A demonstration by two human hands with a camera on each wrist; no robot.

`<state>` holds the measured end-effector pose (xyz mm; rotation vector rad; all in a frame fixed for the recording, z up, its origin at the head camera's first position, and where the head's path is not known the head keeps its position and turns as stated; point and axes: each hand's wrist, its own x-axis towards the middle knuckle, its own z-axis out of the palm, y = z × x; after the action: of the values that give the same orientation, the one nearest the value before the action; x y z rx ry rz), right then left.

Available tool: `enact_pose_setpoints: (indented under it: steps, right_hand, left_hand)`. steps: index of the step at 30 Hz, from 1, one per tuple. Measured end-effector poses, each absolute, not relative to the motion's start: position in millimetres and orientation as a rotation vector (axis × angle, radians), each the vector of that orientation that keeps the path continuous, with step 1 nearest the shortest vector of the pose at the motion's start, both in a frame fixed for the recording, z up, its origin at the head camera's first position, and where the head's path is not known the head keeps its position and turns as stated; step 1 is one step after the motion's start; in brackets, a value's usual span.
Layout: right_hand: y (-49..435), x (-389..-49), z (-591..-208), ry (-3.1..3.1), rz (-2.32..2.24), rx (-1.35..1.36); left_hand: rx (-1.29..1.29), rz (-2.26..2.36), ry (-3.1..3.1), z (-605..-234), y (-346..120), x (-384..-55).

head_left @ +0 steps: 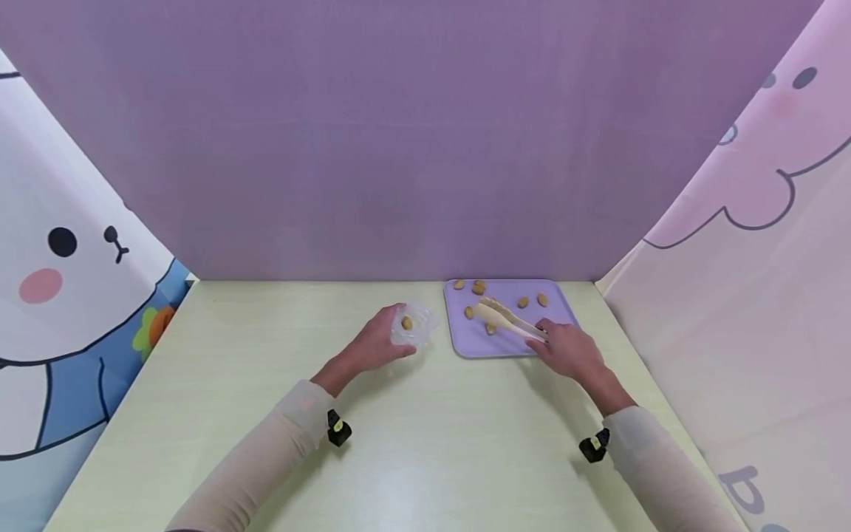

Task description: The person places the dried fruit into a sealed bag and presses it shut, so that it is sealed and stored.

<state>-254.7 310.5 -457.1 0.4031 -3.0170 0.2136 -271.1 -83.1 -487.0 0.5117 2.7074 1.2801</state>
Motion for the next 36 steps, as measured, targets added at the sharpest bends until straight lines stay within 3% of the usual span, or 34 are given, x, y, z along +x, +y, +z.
enact_pose_setpoints:
  steps: [36]
  right_hand:
    - [331, -245, -470, -3.090, 0.213, 0.331]
  left_hand:
    - [0.526, 1.255, 2.710, -488, -89, -274]
